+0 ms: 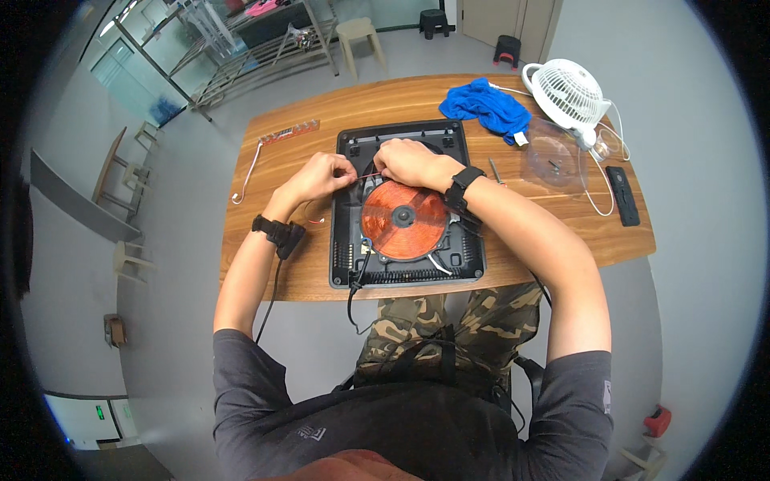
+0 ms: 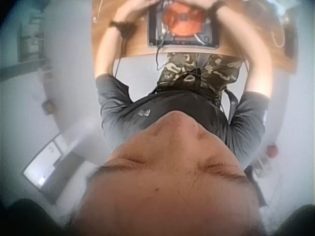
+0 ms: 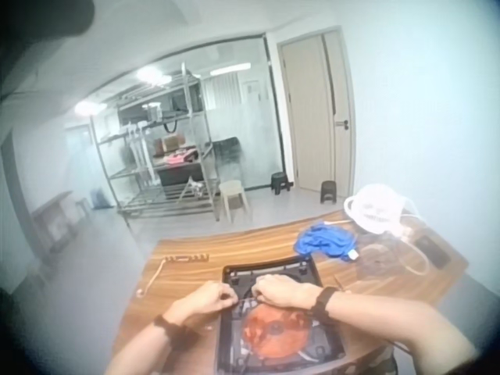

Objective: The person assembles an electronic device on a wooden table, using a screwdriver to fasten screws into a circuit board and securing a copper-colored fan component. The person handles screws, a screwdriver, and the device casing while seated.

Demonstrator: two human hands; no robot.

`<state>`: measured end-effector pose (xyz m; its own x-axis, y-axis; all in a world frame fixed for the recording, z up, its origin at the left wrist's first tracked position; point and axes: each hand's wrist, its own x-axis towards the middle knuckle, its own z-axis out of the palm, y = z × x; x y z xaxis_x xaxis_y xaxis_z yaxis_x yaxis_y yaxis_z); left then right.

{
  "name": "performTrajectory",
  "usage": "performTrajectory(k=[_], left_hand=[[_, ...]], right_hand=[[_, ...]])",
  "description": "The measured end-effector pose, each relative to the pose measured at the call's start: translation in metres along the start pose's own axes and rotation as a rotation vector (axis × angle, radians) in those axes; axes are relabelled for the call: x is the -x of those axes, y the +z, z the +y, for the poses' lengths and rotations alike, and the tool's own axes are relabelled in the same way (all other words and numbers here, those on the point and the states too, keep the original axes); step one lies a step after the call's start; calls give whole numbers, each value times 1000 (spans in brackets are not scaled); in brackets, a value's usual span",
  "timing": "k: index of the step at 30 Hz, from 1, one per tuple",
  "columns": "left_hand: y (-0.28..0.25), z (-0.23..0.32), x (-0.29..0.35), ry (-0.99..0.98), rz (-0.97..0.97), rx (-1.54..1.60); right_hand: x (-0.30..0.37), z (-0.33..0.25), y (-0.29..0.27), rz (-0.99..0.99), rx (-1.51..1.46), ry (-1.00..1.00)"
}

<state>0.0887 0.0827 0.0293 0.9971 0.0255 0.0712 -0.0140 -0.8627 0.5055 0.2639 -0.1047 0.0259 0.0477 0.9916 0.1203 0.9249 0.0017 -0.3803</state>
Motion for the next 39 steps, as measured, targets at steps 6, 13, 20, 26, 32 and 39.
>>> performTrajectory(k=[6,13,20,26,32,39], left_hand=[[6,-2,-1,33,-19,-105],[10,-2,-4,21,-38,-168],[8,10,6,33,23,-176],[-1,32,18,43,-19,-393],[4,52,26,-77,5,-265],[16,47,21,-221,155,-250]], right_hand=[[1,-4,0,-59,101,-31],[8,4,-1,-23,66,-154],[9,6,-1,-100,99,-99],[12,7,1,-69,123,-132],[11,2,-3,-102,133,-145],[14,-4,-1,-112,177,-159]])
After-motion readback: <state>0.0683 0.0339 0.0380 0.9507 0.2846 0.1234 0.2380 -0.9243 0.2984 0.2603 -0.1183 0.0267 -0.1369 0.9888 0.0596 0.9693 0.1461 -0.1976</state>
